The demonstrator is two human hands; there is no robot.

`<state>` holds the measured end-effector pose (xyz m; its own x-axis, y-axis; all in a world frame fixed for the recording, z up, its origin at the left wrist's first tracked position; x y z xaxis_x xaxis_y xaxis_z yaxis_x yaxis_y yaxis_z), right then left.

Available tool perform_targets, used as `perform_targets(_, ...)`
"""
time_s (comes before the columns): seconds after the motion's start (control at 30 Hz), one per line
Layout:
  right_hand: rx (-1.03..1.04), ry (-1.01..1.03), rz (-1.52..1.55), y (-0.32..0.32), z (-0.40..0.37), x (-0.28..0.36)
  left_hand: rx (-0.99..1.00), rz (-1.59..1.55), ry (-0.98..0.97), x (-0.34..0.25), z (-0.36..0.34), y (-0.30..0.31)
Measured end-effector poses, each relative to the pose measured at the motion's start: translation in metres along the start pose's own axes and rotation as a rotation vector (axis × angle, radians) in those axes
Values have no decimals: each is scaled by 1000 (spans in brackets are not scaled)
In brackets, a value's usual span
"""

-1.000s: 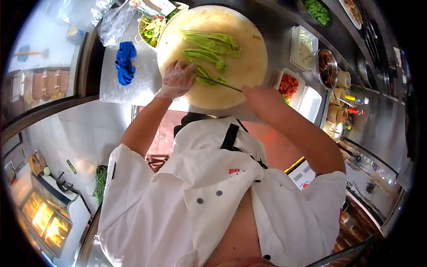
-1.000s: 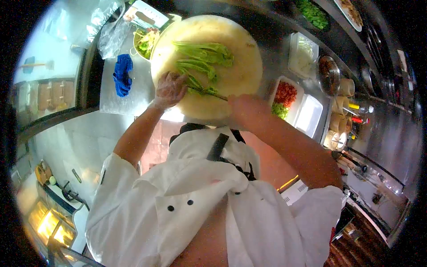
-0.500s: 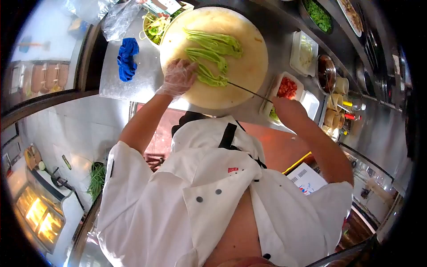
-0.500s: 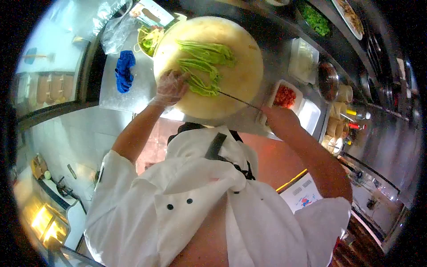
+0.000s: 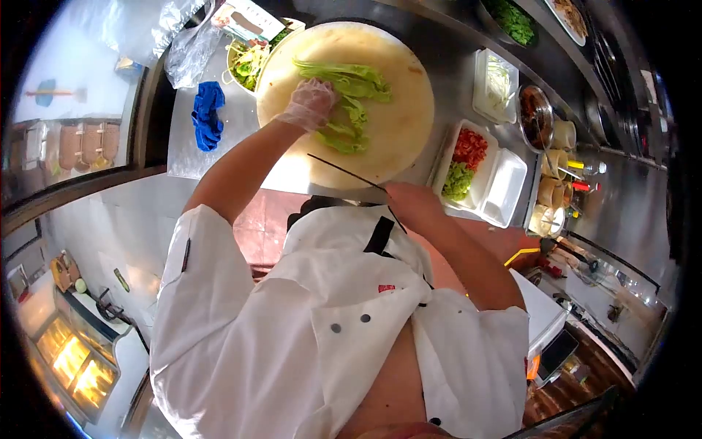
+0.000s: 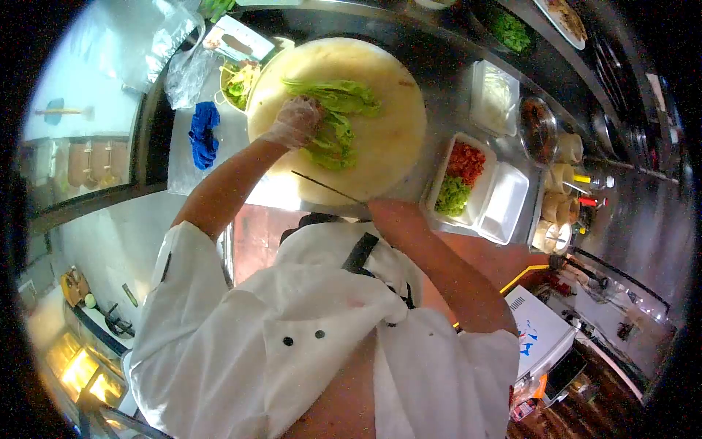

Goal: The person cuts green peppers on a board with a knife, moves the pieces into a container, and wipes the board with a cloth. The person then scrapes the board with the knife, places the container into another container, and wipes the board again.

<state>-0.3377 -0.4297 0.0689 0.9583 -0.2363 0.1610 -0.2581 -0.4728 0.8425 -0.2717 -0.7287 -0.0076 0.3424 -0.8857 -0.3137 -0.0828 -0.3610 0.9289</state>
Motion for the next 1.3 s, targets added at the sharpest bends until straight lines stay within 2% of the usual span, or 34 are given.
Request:
perform_targets(0.03,-3,-1,2,-3,4,2,-24,-73,-46,14,10,-20)
perform_targets(0.1,8,-6,67,-8,9,3,-49,-144,-92,19,11,-21)
perform_targets(0.2,-32,-12,161,-14,12,-3,20,-1,-101,8,-15,17)
perform_targets(0.27,-35,-31,208,-22,14,-14,-179,-392,-167,16,-41,46)
perform_targets(0.4,-69,-92,333,-16,14,-31,-92,-571,-153,29,-84,79)
perform_targets(0.47,-88,-124,333,-16,17,-42,122,-395,-163,32,-96,70)
perform_targets(0.5,-108,-160,338,-15,20,-47,90,-388,-240,33,-97,52)
perform_targets(0.53,-107,-150,329,-15,22,-52,80,-390,-231,29,-97,39)
perform_targets(0.6,-169,-124,352,-11,27,-58,202,-322,-335,11,-93,9)
perform_targets(0.63,-165,-117,343,-6,29,-56,193,-328,-327,12,-85,-16)
perform_targets(0.7,-124,-204,335,7,30,-56,-37,-120,-380,13,-68,-53)
perform_targets(0.73,-117,-201,329,10,31,-55,-41,-128,-374,8,-67,-51)
perform_targets(0.8,-169,-201,364,14,32,-55,-366,-217,-282,4,-70,-33)
perform_targets(0.83,-164,-200,364,16,33,-54,-365,-220,-279,2,-74,-40)
perform_targets(0.9,-137,-194,324,20,36,-52,-730,-266,-216,2,-91,-45)
perform_targets(1.0,-197,-214,368,41,29,-25,-720,-384,-106,-5,-102,-49)
perform_targets(1.1,-134,-243,357,49,40,-11,-700,-256,-218,0,-106,-67)
perform_targets(1.23,-130,-224,264,59,55,10,-708,-310,-201,-4,-110,-58)
perform_targets(1.3,-157,-139,233,56,66,19,-697,-327,-213,-2,-109,-59)
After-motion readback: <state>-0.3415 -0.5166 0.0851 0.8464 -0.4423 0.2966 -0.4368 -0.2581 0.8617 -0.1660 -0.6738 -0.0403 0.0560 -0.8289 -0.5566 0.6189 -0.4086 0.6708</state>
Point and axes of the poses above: each hand's wrist, its own z-axis towards the middle knuckle, its own y-axis out of the back of the hand, x = y × z, the point moved 4 cm from there along z, towards the middle knuckle, and after that the axes turned 11 degrees about -z, right-handed, at the moved point
